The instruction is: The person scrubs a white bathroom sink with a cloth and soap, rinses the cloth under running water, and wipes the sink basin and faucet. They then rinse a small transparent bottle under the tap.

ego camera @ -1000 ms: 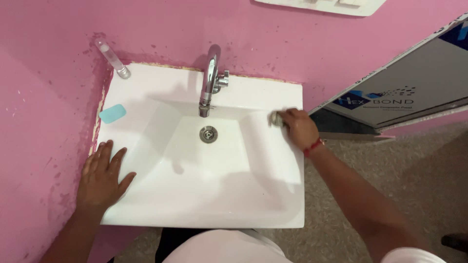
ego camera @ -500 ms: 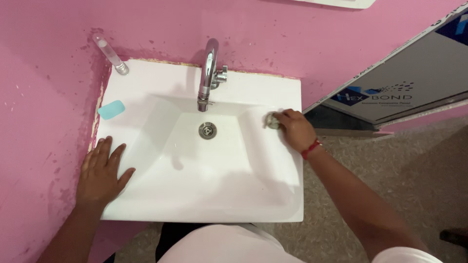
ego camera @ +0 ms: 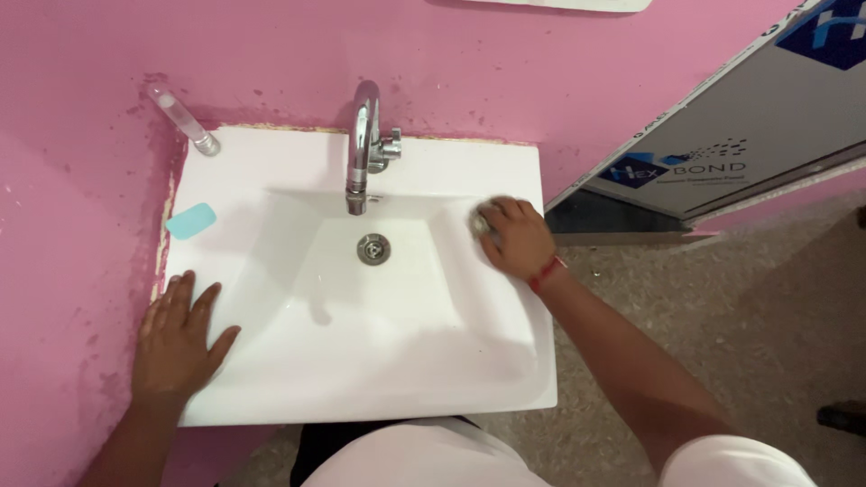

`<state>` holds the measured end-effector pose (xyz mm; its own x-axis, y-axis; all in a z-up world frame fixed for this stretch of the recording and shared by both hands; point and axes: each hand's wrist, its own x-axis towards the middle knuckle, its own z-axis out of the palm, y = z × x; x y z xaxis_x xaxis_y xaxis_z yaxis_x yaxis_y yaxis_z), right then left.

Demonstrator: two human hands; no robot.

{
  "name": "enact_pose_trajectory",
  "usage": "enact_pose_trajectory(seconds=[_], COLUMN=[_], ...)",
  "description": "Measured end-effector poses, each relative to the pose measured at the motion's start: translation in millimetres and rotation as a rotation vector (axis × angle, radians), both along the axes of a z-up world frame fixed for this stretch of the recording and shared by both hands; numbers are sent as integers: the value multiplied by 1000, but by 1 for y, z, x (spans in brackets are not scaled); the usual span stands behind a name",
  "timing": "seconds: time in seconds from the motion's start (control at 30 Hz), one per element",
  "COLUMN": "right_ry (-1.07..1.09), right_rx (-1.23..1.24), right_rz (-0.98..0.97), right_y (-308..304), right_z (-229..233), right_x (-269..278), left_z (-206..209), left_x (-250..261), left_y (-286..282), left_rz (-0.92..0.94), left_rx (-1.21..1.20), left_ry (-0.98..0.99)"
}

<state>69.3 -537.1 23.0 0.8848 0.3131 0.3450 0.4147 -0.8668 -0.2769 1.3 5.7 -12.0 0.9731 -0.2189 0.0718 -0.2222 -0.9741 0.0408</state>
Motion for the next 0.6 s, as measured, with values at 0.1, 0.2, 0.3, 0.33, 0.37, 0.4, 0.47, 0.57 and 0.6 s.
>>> enact_pose_trajectory(seconds=[0.1, 0.2, 0.3, 0.33, 0.37, 0.4, 0.47, 0.57, 0.6], right_ry=[41, -27, 62, 170, 149, 137, 88, 16, 12], right_rx=[-28, -65, 11, 78, 83, 83, 36, -43, -35], right_rz=[-114, -210, -276, -355, -356, -362, -341, -244, -209], right_y=[-25, -46, -55, -53, -49, -47, -49, -46, -48], right_z=[-6, -25, -22, -18, -16, -16, -18, -26, -24], right_x=[-15, 22, 79, 89, 97, 96, 83, 23, -10], left_z=[3, 3, 1, 1, 0, -1, -2, -1, 0], left_x=[0, 0, -4, -2, 0, -3, -2, -2, -2], left_y=[-2, -2, -2, -1, 0, 1, 3, 1, 0], left_rz=[34, 19, 23, 9, -5, -23, -4, 16, 19], left_rx=[81, 67, 43, 27, 11, -8, 66, 38, 6], left_ry=[31, 4, -24, -33, -42, -41, -6, 9, 10])
